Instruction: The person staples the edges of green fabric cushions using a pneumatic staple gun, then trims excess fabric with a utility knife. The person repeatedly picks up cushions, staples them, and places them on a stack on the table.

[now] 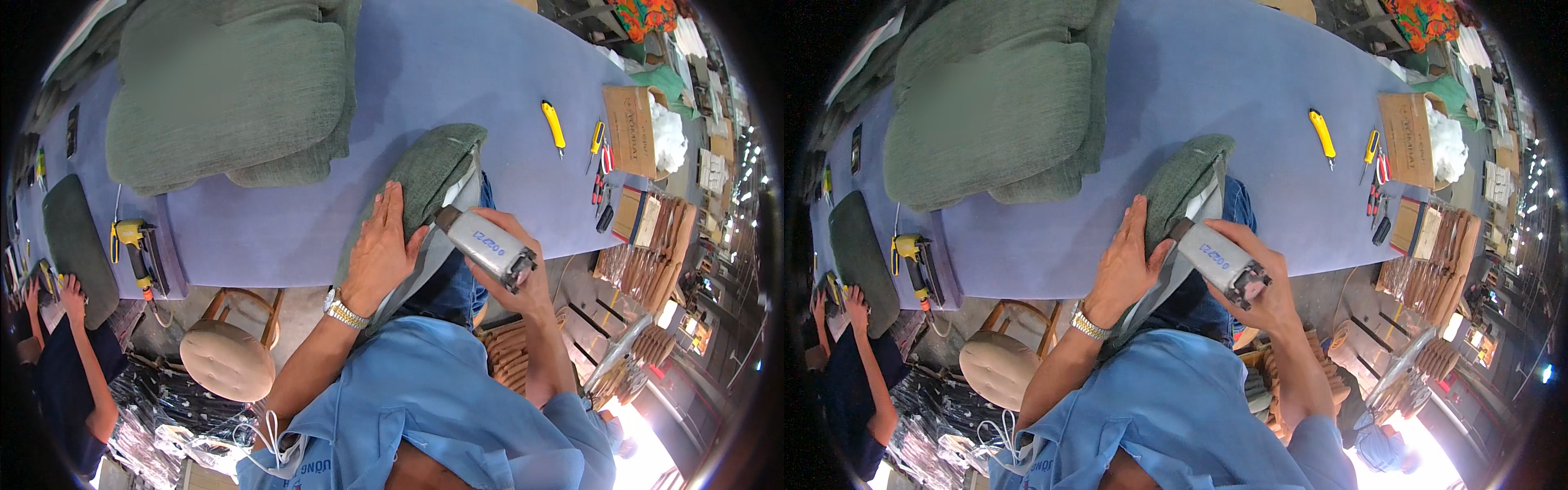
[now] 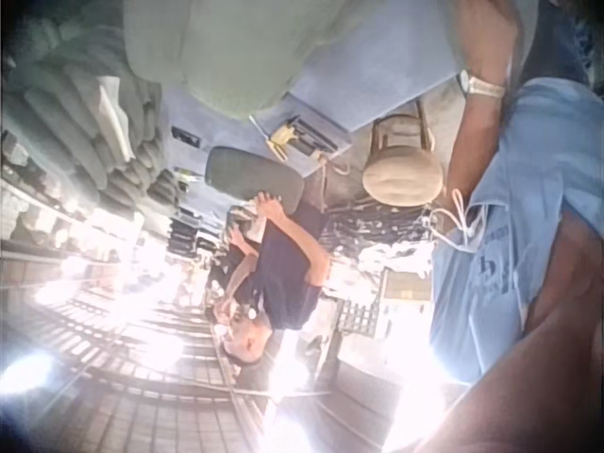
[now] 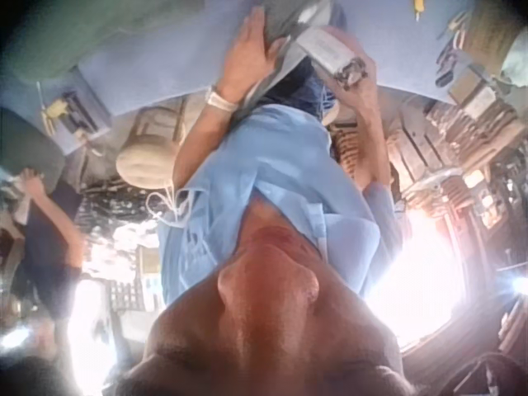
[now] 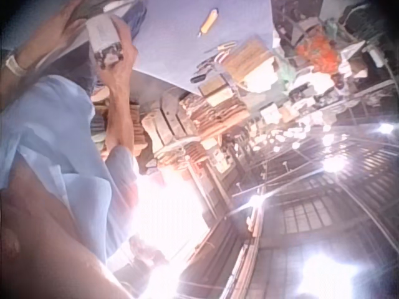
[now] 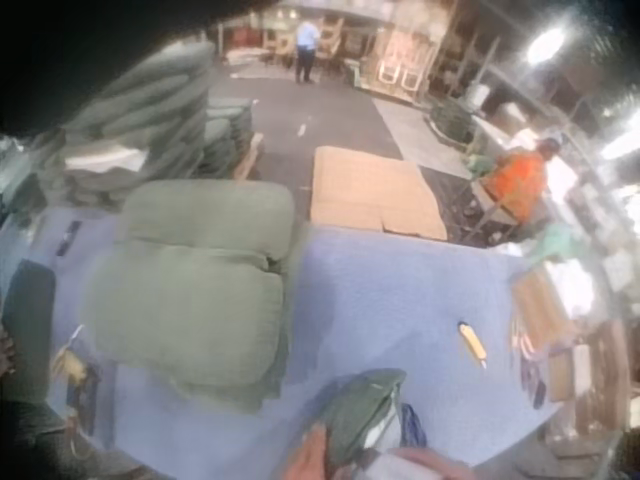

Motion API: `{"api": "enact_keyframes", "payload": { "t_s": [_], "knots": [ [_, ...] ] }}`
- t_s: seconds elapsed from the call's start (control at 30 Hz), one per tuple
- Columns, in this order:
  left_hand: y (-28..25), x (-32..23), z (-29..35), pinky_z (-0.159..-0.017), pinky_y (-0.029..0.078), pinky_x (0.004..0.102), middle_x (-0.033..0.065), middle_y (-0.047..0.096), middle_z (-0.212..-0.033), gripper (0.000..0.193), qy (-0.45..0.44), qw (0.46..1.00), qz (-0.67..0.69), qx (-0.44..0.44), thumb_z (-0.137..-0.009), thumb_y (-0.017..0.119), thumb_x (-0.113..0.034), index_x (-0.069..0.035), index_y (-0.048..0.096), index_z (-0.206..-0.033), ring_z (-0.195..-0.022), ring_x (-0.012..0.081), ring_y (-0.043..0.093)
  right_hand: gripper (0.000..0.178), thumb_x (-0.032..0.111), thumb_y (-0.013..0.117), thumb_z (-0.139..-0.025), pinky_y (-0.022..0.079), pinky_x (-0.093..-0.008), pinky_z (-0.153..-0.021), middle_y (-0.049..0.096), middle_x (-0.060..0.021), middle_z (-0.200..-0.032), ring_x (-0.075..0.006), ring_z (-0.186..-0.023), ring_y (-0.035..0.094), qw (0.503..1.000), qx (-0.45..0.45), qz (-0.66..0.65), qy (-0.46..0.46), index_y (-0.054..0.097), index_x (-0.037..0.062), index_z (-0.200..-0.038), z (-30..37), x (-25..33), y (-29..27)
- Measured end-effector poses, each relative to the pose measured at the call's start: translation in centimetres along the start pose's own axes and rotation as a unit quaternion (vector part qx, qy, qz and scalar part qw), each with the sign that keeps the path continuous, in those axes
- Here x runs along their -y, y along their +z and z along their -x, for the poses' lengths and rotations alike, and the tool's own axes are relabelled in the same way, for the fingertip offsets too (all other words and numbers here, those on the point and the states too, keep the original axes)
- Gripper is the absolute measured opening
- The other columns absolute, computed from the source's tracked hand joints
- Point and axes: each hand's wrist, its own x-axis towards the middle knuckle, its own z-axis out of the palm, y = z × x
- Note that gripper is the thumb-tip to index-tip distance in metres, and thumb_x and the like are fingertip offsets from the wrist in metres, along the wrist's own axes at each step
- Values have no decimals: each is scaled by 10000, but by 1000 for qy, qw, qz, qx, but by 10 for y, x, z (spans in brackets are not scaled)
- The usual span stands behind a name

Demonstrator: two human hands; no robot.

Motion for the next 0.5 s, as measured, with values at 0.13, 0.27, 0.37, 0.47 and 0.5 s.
{"api": "enact_keyframes", "payload": {
  "t_s": [0.13,0.27,0.37,0.47,0.5],
  "knots": [
    [0,5,1,-1145,426,479,312,384,-1580,788,7,1000,5,-4,-975,661,-237,59,251,-1579,-1456,471,397,585,24,762,-771,515,-321,-952,693,-134,-1227,-216,-1075,691,999,41,-8,5,613,9,-1337,-5,-4,7],
    [-1,2,0,-1146,424,485,312,387,-1577,797,5,1000,-1,-5,-962,673,-211,59,248,-1579,-1451,481,395,586,33,749,-771,506,-327,-971,688,-134,-1232,-220,-1082,683,999,51,-2,-3,616,8,-1341,-11,-13,9],
    [1,2,0,-1127,418,578,311,377,-1586,812,9,1000,19,-6,-985,660,-347,64,274,-1569,-1452,480,406,588,36,749,-770,510,-333,-971,693,-141,-1212,-238,-1085,692,998,62,17,-2,613,5,-1341,-14,-11,5],
    [2,2,1,-1124,418,593,304,369,-1595,825,5,1000,20,-4,-977,668,-345,55,266,-1576,-1463,474,395,602,54,749,-763,515,-336,-966,698,-143,-1196,-250,-1093,698,996,84,20,-14,601,8,-1345,-18,-16,2],
    [2,2,1,-1120,422,596,299,369,-1597,829,4,1000,19,-2,-974,671,-343,52,264,-1578,-1465,471,394,606,62,749,-762,518,-337,-962,699,-143,-1194,-250,-1091,701,996,93,11,-4,597,10,-1346,-19,-17,1]
  ]
}}
